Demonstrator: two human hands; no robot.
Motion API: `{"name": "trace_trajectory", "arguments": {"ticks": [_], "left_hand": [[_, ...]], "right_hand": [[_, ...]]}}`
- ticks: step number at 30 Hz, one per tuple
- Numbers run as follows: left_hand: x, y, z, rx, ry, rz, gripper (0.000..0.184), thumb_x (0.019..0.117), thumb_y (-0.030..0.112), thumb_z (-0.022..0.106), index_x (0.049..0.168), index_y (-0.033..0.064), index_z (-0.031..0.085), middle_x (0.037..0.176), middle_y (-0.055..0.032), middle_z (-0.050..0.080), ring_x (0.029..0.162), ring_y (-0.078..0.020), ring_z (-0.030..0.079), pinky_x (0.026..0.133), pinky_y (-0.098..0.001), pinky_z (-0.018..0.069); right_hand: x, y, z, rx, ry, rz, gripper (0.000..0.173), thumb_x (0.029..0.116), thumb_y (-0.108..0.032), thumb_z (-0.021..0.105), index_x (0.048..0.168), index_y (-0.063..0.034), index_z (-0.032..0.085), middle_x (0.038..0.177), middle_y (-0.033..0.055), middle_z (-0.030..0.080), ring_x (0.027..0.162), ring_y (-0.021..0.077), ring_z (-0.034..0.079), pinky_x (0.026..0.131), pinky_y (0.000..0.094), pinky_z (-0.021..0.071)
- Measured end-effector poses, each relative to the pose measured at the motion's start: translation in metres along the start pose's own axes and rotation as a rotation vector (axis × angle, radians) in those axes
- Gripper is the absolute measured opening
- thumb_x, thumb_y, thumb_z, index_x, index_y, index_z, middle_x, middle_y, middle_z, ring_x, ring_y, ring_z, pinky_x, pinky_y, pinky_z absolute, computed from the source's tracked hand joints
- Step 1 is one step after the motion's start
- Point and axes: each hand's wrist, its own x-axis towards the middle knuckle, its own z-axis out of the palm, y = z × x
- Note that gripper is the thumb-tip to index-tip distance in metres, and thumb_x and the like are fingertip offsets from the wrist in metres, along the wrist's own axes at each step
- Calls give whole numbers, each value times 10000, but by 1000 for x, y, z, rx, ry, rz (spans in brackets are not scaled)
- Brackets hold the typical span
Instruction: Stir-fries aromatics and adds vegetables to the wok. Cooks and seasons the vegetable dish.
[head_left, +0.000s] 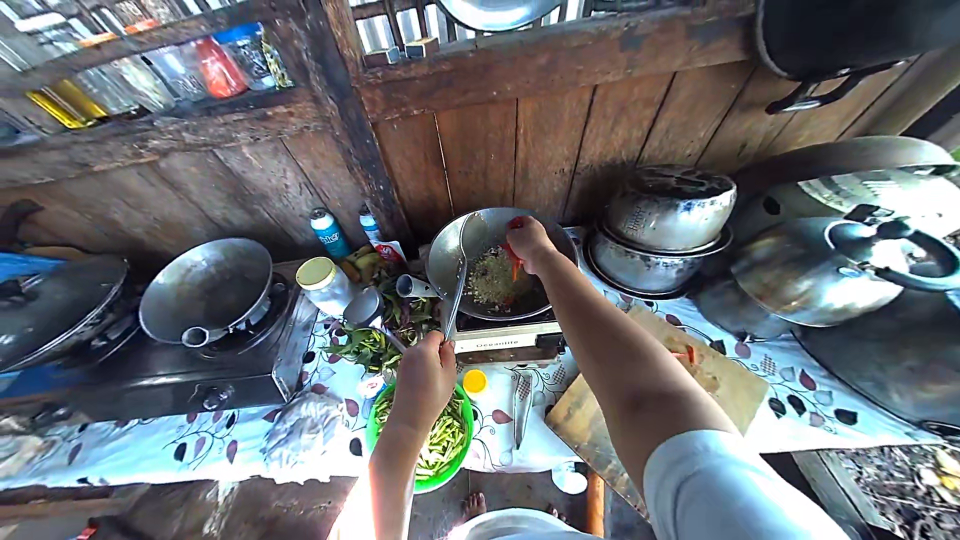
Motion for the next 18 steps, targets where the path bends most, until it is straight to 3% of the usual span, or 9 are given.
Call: {"name": "trace_trajectory", "arguments": {"ticks": [4, 8, 11, 13, 15, 17, 18], "left_hand": [[0, -3, -4, 16, -12, -26, 285, 1087, 155, 477, 1126, -59, 660, 924, -188, 678, 831, -284, 668, 808, -433, 537], [1, -1, -5, 31, -13, -46, 295, 1091, 158, 469, 1129, -64, 660, 944, -196, 683, 853, -291, 674, 827, -436, 536], [2, 2, -5, 38, -16, -48, 288, 1091, 158, 472, 1143, -57, 657, 954, -192, 687, 866, -290, 677, 832, -438, 536], [3, 2, -3, 34, -5, -31, 283, 1087, 153, 477, 1133, -58, 660, 943, -190, 687, 853, -291, 677, 824, -443, 538], [3, 3, 2, 32, 24, -1, 273, 1080, 136, 483, 1101, -66, 667, 921, -197, 685, 832, -297, 677, 804, -445, 540], [3, 6, 7, 45, 36, 11, 278, 1078, 132, 485, 1096, -76, 670, 938, -218, 694, 861, -325, 691, 823, -468, 544], [2, 7, 9, 56, 39, 13, 281, 1079, 134, 486, 1097, -79, 670, 952, -229, 697, 883, -345, 696, 837, -488, 545]], "right_hand": [[3, -24, -3, -256, 0, -84, 287, 994, -167, 601, 1209, 10, 670, 1225, 276, 656, 1169, 438, 627, 952, 655, 485], [-9, -46, -9, -387, 40, -143, 290, 1031, -190, 554, 1186, 11, 694, 1242, 265, 667, 1227, 428, 614, 1009, 640, 466], [-15, -46, -8, -542, -16, -231, 313, 1012, -95, 547, 1289, 14, 644, 1299, 275, 646, 1270, 439, 598, 1047, 630, 461], [-19, -41, -6, -558, -35, -252, 370, 1034, -156, 558, 1362, 9, 602, 1332, 276, 629, 1287, 443, 586, 1055, 642, 456], [-24, -36, -5, -524, 33, -288, 330, 1072, -217, 514, 1303, -35, 665, 1283, 250, 668, 1250, 439, 610, 1020, 671, 446], [-34, -25, -1, -626, -4, -307, 305, 1044, -117, 512, 1292, -75, 684, 1292, 241, 671, 1264, 463, 593, 1034, 714, 404], [-40, -19, 3, -698, -75, -284, 342, 995, -59, 567, 1317, -75, 682, 1352, 247, 635, 1329, 487, 523, 1062, 758, 338]]}}
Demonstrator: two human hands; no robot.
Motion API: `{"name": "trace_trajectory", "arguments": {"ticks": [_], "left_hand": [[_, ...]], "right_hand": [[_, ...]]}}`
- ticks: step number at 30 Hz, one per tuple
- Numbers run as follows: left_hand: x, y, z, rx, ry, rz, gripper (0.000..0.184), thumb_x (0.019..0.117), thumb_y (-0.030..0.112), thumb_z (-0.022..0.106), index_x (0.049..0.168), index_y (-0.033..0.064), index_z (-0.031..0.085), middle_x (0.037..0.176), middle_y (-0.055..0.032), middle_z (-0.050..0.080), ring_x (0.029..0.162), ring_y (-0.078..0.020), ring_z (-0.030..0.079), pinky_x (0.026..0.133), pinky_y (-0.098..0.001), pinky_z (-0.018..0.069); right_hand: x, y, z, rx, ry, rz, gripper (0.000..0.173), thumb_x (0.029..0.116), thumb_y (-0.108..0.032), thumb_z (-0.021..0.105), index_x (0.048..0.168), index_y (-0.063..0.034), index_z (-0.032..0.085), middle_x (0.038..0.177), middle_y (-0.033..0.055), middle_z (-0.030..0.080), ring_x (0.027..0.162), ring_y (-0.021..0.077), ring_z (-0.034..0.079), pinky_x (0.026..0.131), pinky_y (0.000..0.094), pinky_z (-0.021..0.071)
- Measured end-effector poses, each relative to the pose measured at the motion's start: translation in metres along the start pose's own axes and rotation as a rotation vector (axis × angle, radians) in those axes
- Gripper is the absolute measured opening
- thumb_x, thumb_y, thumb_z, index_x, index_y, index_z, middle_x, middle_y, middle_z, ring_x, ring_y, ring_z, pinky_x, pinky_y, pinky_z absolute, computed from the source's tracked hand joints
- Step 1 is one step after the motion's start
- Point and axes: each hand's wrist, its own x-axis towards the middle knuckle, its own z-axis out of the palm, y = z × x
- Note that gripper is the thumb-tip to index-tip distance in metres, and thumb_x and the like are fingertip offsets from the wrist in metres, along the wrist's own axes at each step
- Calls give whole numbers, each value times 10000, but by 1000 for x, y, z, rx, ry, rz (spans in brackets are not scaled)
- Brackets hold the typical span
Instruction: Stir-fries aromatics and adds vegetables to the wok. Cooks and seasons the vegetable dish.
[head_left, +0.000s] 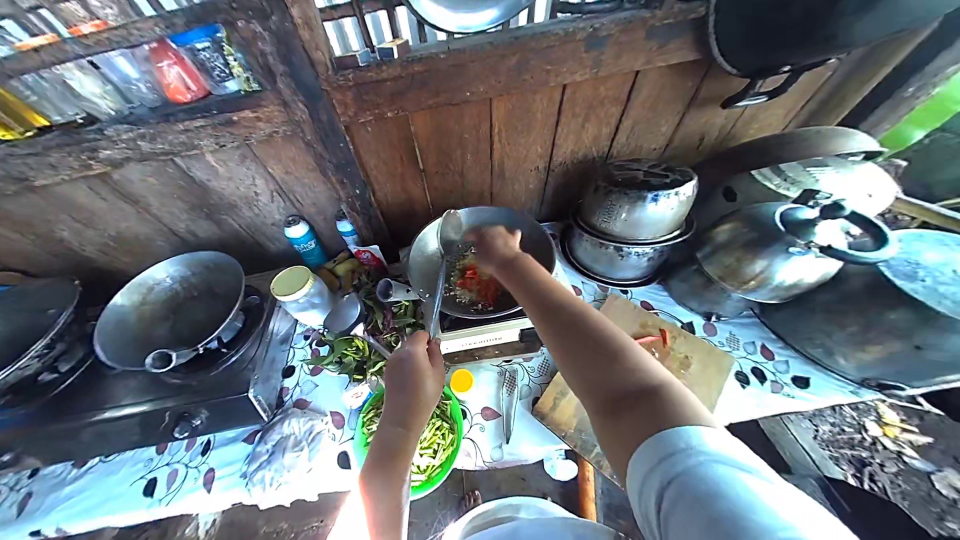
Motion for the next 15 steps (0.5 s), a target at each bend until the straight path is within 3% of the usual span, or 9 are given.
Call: {"name": "trace_trajectory", "arguments": {"ticks": [1, 3, 6, 8, 10, 12, 15], "left_hand": [[0, 0, 2, 11, 3, 6, 283, 1077, 134, 487, 1095, -84, 666, 957, -241, 697, 896, -368, 699, 842, -515, 545], [1, -1, 6, 15, 13, 47, 294, 1074, 134, 495, 1106, -105, 662, 957, -276, 693, 900, -415, 700, 841, -580, 544], [-1, -5, 15, 0, 54, 114, 287, 1068, 122, 503, 1101, -112, 665, 907, -290, 687, 837, -436, 694, 788, -611, 541], [-2, -6, 19, 0, 86, 127, 271, 1061, 111, 513, 1085, -109, 670, 874, -278, 686, 787, -421, 690, 749, -600, 540], [-5, -5, 20, 1, 103, 155, 258, 1056, 97, 516, 1057, -113, 667, 845, -277, 675, 749, -415, 677, 719, -592, 530], [-8, -5, 22, 5, 119, 188, 253, 1050, 91, 519, 1038, -116, 664, 813, -272, 664, 716, -412, 669, 687, -586, 531], [-11, -6, 25, -8, 154, 223, 239, 1039, 79, 523, 992, -116, 654, 758, -243, 641, 652, -368, 647, 633, -542, 526]], "right_hand": [[-5, 2, 6, -55, -33, -8, 359, 972, -54, 603, 1322, -74, 680, 1410, 233, 596, 1394, 492, 444, 1073, 775, 293], [-17, 18, 11, 12, 117, -73, 362, 994, -106, 580, 1343, -91, 675, 1486, 188, 556, 1465, 444, 380, 1102, 743, 285], [-52, 83, 20, 257, 517, -66, 377, 1014, -173, 589, 1361, -37, 644, 1476, 199, 564, 1418, 383, 484, 1107, 646, 388], [-84, 157, 35, 294, 646, 169, 443, 1030, -196, 576, 1419, 16, 568, 1501, 246, 518, 1398, 412, 496, 1121, 618, 416], [-123, 229, 55, 286, 566, 554, 548, 1059, -261, 521, 1497, 60, 445, 1571, 323, 382, 1448, 492, 391, 1137, 664, 356], [-150, 280, 71, 267, 427, 838, 639, 1070, -333, 469, 1570, 39, 329, 1635, 322, 258, 1517, 482, 274, 1195, 625, 292], [-166, 314, 84, 203, 242, 862, 723, 1079, -422, 480, 1642, -59, 207, 1690, 301, 98, 1570, 483, 92, 1249, 615, 154]]}}
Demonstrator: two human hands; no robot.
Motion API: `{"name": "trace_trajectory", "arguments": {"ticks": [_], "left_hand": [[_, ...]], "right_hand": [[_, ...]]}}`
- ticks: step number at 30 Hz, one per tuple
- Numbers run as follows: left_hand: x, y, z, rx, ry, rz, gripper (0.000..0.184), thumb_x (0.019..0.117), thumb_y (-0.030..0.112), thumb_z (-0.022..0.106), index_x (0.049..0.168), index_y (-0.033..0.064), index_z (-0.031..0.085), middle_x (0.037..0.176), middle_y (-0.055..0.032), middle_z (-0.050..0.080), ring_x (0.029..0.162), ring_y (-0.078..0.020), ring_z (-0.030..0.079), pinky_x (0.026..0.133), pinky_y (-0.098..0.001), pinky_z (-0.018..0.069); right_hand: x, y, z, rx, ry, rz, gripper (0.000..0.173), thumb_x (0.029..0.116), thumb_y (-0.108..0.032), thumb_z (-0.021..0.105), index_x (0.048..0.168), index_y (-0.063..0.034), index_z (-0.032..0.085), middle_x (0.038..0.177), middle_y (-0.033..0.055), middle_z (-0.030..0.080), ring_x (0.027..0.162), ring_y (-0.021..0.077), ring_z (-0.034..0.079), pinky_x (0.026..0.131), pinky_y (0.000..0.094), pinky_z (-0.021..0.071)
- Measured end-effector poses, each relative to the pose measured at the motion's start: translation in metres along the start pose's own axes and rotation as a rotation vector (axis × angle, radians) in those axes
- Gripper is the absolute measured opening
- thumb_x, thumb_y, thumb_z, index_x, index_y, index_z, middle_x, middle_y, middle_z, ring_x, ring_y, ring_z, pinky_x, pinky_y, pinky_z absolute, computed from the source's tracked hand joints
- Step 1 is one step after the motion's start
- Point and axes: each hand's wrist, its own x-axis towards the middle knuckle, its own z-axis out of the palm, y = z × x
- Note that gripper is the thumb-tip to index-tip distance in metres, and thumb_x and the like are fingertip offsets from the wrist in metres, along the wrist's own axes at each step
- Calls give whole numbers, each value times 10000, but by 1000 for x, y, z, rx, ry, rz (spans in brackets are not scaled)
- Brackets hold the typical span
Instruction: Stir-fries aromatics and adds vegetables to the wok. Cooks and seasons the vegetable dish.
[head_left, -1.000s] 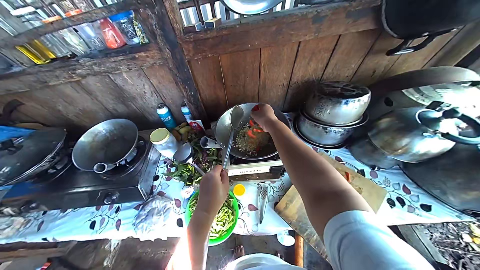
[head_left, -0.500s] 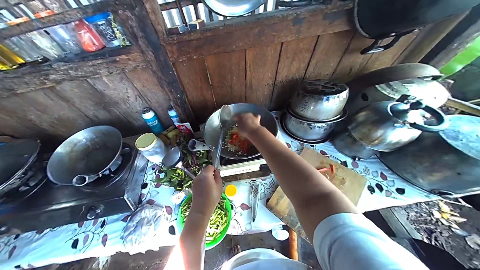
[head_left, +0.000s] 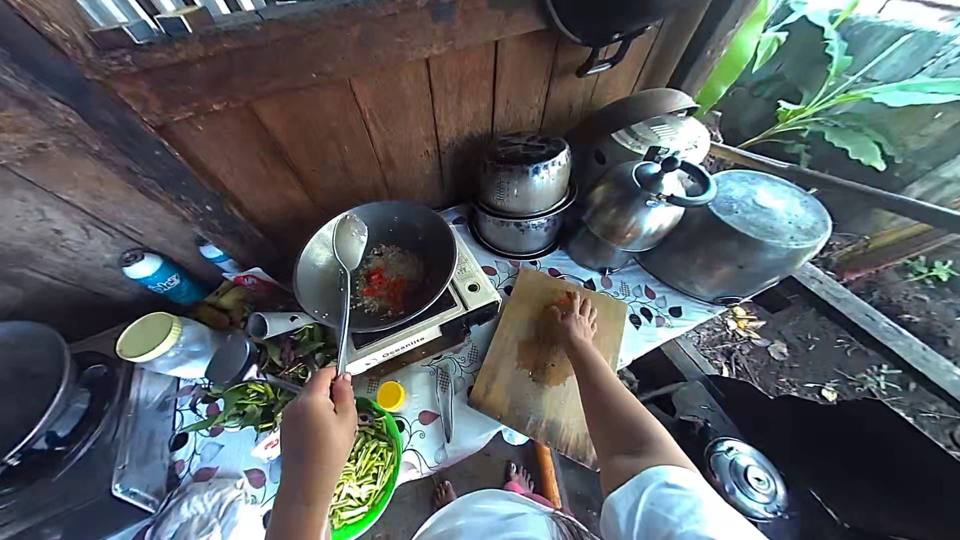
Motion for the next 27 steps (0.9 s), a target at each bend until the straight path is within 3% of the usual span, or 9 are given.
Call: {"name": "trace_trajectory", "arguments": {"ticks": [2, 4, 8, 11, 15, 17, 20, 24, 27], "left_hand": [[-3, 1, -1, 2, 12, 24, 234, 1032, 78, 521, 989, -109, 656, 743, -230, 631, 625, -342, 630, 609, -519, 520], [-4, 3, -1, 6, 15, 42, 241, 1030, 85, 516, 1001, -107, 658, 737, -223, 628, 610, -328, 620, 591, -511, 514], [-8, 5, -1, 14, 23, 39, 251, 1027, 99, 513, 1007, -101, 663, 731, -207, 623, 600, -299, 604, 580, -478, 501], [-7, 2, 2, 6, 22, 21, 256, 1031, 108, 514, 1012, -100, 661, 725, -200, 623, 600, -296, 610, 579, -475, 505], [-3, 2, 2, 3, 9, -11, 246, 1042, 101, 518, 1018, -99, 658, 735, -202, 630, 617, -305, 620, 597, -485, 510], [0, 2, 3, -4, 14, -12, 240, 1041, 102, 517, 1017, -89, 660, 741, -195, 631, 622, -290, 623, 601, -472, 509], [4, 3, 4, -22, 15, -10, 241, 1045, 101, 518, 1029, -85, 670, 752, -187, 642, 627, -275, 632, 611, -453, 523], [6, 1, -1, -47, 3, -33, 233, 1040, 79, 523, 1029, -102, 669, 758, -192, 644, 642, -281, 636, 629, -459, 534], [9, -1, -6, -41, 6, -53, 227, 1040, 82, 532, 1005, -92, 674, 759, -189, 651, 658, -280, 648, 651, -458, 540]], "right_hand": [[7, 4, 1, -111, -93, -69, 736, 1070, -480, 483, 1656, -131, 208, 1703, 278, 67, 1574, 484, 44, 1245, 642, 94], [15, 2, -1, -186, -137, -136, 683, 1058, -497, 499, 1630, -168, 321, 1711, 245, 94, 1578, 460, 59, 1241, 648, 79], [12, 8, 1, -286, -234, -312, 609, 1056, -355, 540, 1574, -65, 406, 1687, 172, 260, 1570, 371, 209, 1252, 570, 199], [-16, 20, 3, -327, -271, -401, 485, 1082, -171, 476, 1538, -9, 443, 1658, 179, 331, 1552, 367, 269, 1240, 551, 253], [-37, 30, 3, -189, -146, -394, 388, 990, 29, 524, 1363, 24, 631, 1457, 263, 543, 1413, 439, 454, 1183, 523, 363], [-37, 24, 2, -154, -130, -325, 364, 959, 48, 559, 1311, 47, 653, 1419, 290, 554, 1388, 454, 468, 1176, 523, 365], [-29, 13, 5, -134, -128, -198, 318, 1019, 39, 473, 1278, 50, 657, 1426, 281, 551, 1395, 441, 467, 1183, 525, 355], [-28, -13, -3, 239, -69, -4, 282, 997, -22, 557, 1243, 35, 680, 1297, 270, 643, 1244, 394, 601, 1066, 553, 454], [-52, -77, -26, 639, -67, -98, 263, 1000, -1, 571, 1249, 59, 628, 1173, 213, 656, 962, 260, 645, 876, 441, 533]]}}
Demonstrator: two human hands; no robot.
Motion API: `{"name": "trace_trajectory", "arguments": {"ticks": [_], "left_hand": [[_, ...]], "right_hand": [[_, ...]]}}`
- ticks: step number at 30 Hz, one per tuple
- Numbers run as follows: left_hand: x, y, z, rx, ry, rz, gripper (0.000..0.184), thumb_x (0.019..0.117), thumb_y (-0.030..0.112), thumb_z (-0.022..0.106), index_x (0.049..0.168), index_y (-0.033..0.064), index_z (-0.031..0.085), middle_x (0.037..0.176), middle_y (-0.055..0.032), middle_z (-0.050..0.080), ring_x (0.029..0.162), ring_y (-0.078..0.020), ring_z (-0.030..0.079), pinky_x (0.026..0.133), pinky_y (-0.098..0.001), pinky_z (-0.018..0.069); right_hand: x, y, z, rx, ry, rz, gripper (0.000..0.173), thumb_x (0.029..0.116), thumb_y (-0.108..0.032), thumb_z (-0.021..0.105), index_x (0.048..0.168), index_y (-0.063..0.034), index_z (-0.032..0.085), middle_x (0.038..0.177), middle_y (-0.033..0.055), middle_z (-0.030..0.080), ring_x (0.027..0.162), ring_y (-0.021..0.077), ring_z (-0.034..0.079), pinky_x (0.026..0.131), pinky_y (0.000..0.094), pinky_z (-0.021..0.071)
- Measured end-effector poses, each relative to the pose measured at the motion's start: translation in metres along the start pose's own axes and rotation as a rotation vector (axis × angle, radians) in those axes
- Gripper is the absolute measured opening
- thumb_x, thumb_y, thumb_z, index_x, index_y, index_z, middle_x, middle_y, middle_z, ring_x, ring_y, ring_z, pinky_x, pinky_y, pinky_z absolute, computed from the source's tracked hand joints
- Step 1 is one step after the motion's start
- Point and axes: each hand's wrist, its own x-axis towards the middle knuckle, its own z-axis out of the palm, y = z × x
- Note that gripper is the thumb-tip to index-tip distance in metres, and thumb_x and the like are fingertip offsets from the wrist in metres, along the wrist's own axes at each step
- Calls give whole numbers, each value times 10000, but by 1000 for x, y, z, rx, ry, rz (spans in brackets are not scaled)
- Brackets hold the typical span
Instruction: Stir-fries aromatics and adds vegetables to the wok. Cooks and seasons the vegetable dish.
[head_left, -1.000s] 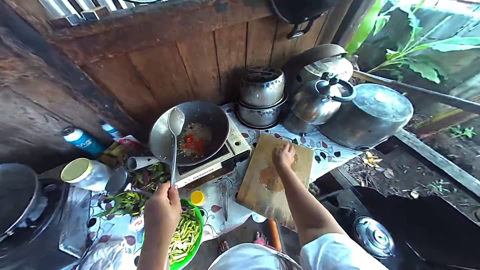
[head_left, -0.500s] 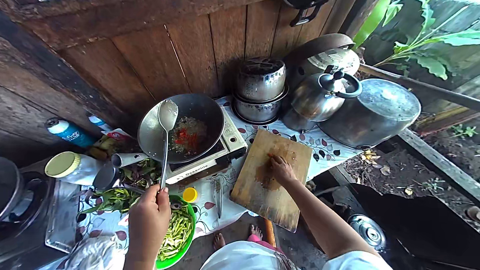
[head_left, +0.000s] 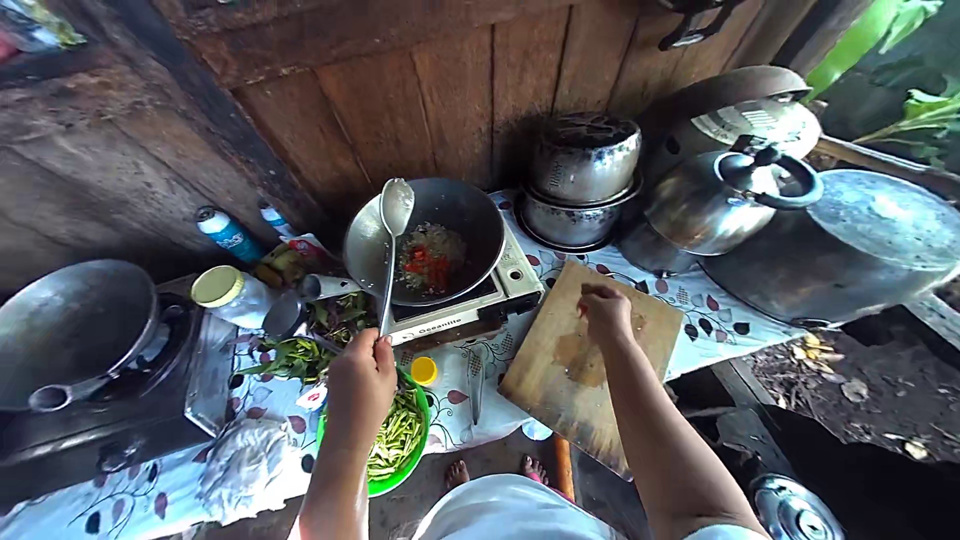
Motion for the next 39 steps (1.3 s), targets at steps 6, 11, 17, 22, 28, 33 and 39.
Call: {"name": "trace_trajectory", "arguments": {"ticks": [6, 11, 17, 22, 28, 33, 39], "left_hand": [[7, 3, -4, 23, -42, -46, 234, 1050, 89, 526, 1030, -85, 681, 814, -214, 674, 734, -326, 670, 725, -503, 546], [5, 8, -9, 29, -86, -67, 249, 1059, 96, 515, 1058, -91, 678, 855, -225, 681, 780, -339, 680, 761, -500, 547], [2, 5, -9, 29, -79, -63, 244, 1056, 87, 522, 1037, -102, 674, 866, -236, 684, 803, -350, 686, 782, -498, 547], [-3, 2, -1, 4, -57, -7, 227, 1042, 70, 538, 1039, -101, 686, 847, -241, 686, 776, -358, 686, 758, -516, 553], [-10, 3, 7, -42, -54, -10, 239, 1046, 81, 525, 1052, -101, 681, 817, -214, 675, 710, -307, 667, 703, -463, 550], [-8, 6, 13, -84, -47, -24, 236, 1041, 82, 530, 1041, -98, 684, 832, -210, 681, 734, -310, 679, 725, -467, 562], [-3, 8, 12, -127, -99, -99, 246, 1058, 104, 511, 1056, -77, 678, 825, -176, 671, 724, -256, 663, 723, -410, 550]], "right_hand": [[-23, -120, 99, 152, -160, -749, 176, 946, 36, 600, 1085, 80, 700, 1047, 183, 706, 876, 198, 686, 810, 380, 581], [-19, -168, 158, -218, -279, -817, 276, 1044, -18, 516, 1216, 14, 729, 1233, 203, 720, 1198, 327, 675, 1088, 470, 477], [-23, -184, 170, -478, -362, -906, 341, 1011, 38, 501, 1299, -5, 679, 1324, 235, 646, 1240, 390, 627, 1080, 527, 474], [1, -137, 109, -273, -36, -910, 263, 1018, -30, 524, 1186, 33, 716, 1200, 246, 684, 1167, 383, 653, 1032, 514, 511], [30, 44, 0, -739, -56, 151, 644, 1044, -315, 547, 1604, -77, 336, 1639, 311, 261, 1473, 538, 315, 1123, 726, 308], [5, 90, 3, -883, -25, -66, 415, 1030, -35, 481, 1419, -94, 613, 1533, 236, 474, 1445, 487, 377, 1153, 640, 324], [15, 81, -5, -836, -98, -89, 280, 1024, -52, 565, 1267, 56, 651, 1404, 308, 555, 1359, 458, 507, 1134, 568, 405]]}}
